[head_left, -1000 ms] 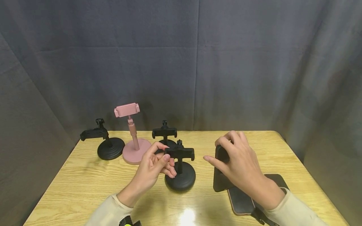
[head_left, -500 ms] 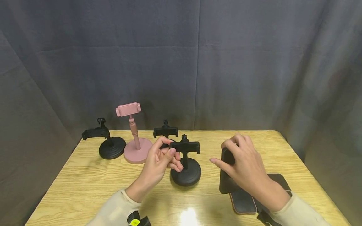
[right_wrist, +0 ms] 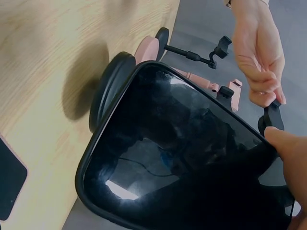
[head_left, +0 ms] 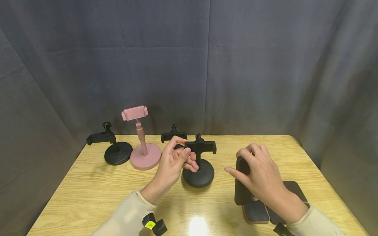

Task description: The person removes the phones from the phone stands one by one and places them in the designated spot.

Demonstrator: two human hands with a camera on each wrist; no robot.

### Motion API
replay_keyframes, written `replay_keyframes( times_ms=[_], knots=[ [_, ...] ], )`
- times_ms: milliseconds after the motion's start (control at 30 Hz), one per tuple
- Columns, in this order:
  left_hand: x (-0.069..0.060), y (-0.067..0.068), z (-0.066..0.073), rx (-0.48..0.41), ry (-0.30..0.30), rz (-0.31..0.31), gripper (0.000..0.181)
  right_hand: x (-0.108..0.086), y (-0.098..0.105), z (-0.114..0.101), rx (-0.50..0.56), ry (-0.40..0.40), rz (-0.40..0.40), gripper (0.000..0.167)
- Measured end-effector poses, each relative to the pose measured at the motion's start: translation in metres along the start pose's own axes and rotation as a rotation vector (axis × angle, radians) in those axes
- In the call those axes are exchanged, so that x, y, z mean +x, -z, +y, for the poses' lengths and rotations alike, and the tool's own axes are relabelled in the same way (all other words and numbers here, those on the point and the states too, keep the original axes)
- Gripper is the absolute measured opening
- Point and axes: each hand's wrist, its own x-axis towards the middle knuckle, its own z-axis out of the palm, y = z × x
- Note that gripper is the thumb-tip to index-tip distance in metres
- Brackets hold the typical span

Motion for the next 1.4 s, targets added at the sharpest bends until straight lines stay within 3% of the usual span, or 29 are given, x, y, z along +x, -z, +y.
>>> replay_keyframes(
  times_ms=[933, 1400],
  knots=[
    [0.044, -0.019, -0.024, -0.009, -0.013, 0.018, 0.030, -0.011, -0.012, 0.011, -0.041, -0.017, -0.054, 0.043],
    [0.060, -0.023, -0.038, 0.045, 0.031, 0.024, 0.022, -0.011, -0.015, 0.016, -0.050, -0.019, -0.077, 0.044]
  ],
)
